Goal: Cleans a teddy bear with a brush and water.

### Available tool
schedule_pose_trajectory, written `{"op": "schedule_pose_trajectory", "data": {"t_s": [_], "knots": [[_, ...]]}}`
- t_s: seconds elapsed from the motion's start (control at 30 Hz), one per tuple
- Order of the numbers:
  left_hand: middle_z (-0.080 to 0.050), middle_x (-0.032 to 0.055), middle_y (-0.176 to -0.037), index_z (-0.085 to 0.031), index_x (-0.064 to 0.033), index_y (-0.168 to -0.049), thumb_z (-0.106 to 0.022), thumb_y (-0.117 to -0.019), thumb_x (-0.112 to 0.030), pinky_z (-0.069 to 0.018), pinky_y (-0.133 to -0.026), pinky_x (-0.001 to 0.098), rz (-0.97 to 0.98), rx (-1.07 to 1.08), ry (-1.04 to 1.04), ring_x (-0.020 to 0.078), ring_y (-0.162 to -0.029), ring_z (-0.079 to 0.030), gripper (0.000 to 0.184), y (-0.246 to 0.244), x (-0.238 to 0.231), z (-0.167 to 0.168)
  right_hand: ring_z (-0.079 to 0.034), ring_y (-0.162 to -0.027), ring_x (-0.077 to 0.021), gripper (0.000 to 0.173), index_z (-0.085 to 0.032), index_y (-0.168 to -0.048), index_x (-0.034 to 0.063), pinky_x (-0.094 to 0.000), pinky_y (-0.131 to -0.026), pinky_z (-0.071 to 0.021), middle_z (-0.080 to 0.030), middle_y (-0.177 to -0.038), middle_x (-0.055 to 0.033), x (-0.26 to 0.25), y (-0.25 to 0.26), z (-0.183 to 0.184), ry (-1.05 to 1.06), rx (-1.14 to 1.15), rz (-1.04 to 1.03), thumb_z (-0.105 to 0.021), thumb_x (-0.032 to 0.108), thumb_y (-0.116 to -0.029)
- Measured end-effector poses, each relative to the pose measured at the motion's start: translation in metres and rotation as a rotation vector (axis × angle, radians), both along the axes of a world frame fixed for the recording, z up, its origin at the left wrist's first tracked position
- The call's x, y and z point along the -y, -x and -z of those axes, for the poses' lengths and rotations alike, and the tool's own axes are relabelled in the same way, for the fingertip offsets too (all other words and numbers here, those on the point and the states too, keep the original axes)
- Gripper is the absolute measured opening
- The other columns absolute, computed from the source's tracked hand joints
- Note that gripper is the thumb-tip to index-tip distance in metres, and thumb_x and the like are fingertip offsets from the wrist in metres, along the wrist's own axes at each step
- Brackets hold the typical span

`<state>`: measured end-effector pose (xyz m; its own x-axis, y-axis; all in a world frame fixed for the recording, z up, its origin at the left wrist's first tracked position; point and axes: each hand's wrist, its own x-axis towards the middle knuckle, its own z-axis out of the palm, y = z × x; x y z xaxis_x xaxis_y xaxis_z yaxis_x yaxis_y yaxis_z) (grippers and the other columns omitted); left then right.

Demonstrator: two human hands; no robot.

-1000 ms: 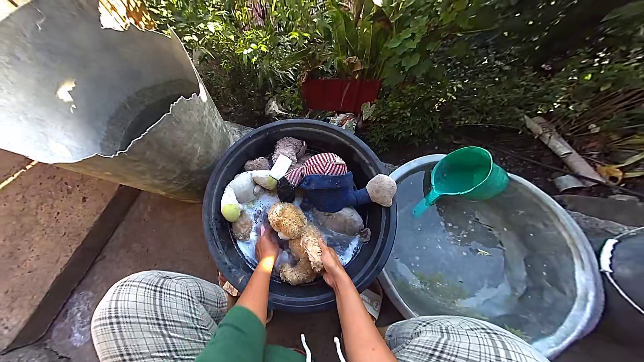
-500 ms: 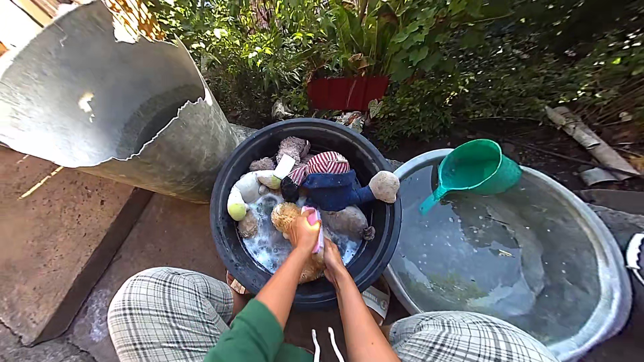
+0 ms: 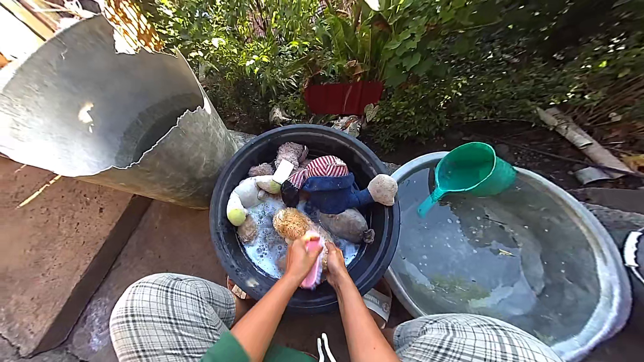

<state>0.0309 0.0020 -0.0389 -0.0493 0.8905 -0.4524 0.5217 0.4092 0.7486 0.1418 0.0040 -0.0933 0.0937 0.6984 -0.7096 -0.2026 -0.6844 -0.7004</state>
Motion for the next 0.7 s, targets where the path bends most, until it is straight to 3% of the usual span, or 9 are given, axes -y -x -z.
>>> {"op": "schedule_pose_trajectory", "data": {"t_s": [0.1,0.3,0.43,0.47,0.53,0.6,0.7], "knots": [[-0.073,0.0121,-0.12,-0.073,-0.0074,-0.121,-0.07,-0.095,-0.023,-0.0519,-0.104,0.051,0.013,0.049,0.026,0.026,-0.114,-0.069,0.031,0.007,0.022,-0.003,-0.062,-0.098,-0.0217,0.04,-0.059,-0.126,-0.0031,-0.0408,-0.086,-0.0519,-0.063,-0.111,-0.018,-0.001,0.001,-0.002,0.029,-0.003,-0.005,-0.033,0.024,-0.1126],[-0.071,0.0129,-0.125,-0.072,-0.014,-0.126,-0.066,-0.0989,-0.032,-0.0492,-0.104,0.0549,0.0,-0.103,0.029,0.0305,-0.12,-0.066,0.033,-0.006,-0.06,0.014,-0.06,-0.108,-0.0261,0.044,-0.059,-0.129,-0.0043,-0.0444,-0.094,-0.0495,-0.061,-0.121,-0.0218,0.0,-0.002,-0.001,-0.005,0.081,-0.123,-0.029,0.025,-0.1129],[-0.073,0.0113,-0.124,-0.072,-0.0102,-0.127,-0.067,-0.098,-0.031,-0.0506,-0.107,0.0499,0.051,-0.009,-0.105,0.0257,-0.118,-0.069,0.036,0.006,-0.009,0.031,-0.062,-0.104,-0.0257,0.04,-0.061,-0.126,-0.0024,-0.0454,-0.09,-0.0509,-0.063,-0.116,-0.0202,-0.002,-0.01,0.002,0.039,0.089,-0.122,-0.036,0.026,-0.1117],[-0.073,0.0106,-0.125,-0.072,-0.01,-0.126,-0.068,-0.0973,-0.031,-0.05,-0.108,0.0488,0.115,-0.005,-0.078,0.0247,-0.119,-0.068,0.036,0.017,0.006,0.032,-0.062,-0.1,-0.0249,0.04,-0.06,-0.126,-0.001,-0.0444,-0.086,-0.0515,-0.063,-0.114,-0.0191,-0.003,-0.011,0.003,0.058,0.096,-0.111,-0.036,0.028,-0.1119],[-0.07,0.0139,-0.128,-0.072,-0.0109,-0.126,-0.069,-0.0971,-0.03,-0.0465,-0.11,0.0557,0.327,-0.086,0.093,0.0308,-0.125,-0.064,0.035,0.043,0.024,0.026,-0.062,-0.11,-0.0295,0.043,-0.059,-0.132,-0.0014,-0.0488,-0.093,-0.0506,-0.062,-0.124,-0.0231,-0.009,-0.013,0.001,0.077,0.138,-0.137,-0.038,0.031,-0.1118],[-0.068,0.0153,-0.131,-0.072,-0.0132,-0.127,-0.069,-0.0972,-0.028,-0.0449,-0.108,0.0622,0.444,-0.163,0.231,0.0352,-0.128,-0.061,0.033,0.066,0.024,0.02,-0.058,-0.119,-0.0357,0.045,-0.057,-0.133,-0.0038,-0.0537,-0.099,-0.0461,-0.059,-0.13,-0.028,-0.018,-0.017,-0.01,0.064,0.293,-0.282,-0.04,0.031,-0.1113],[-0.069,0.0171,-0.129,-0.07,-0.0144,-0.129,-0.068,-0.0973,-0.024,-0.0476,-0.103,0.0654,0.315,-0.253,0.285,0.0383,-0.123,-0.064,0.033,0.092,0.007,-0.005,-0.055,-0.128,-0.0408,0.042,-0.058,-0.136,0.0022,-0.0592,-0.103,-0.0438,-0.057,-0.138,-0.0264,-0.03,-0.02,-0.042,0.024,0.7,-0.585,-0.051,0.03,-0.1055]]}}
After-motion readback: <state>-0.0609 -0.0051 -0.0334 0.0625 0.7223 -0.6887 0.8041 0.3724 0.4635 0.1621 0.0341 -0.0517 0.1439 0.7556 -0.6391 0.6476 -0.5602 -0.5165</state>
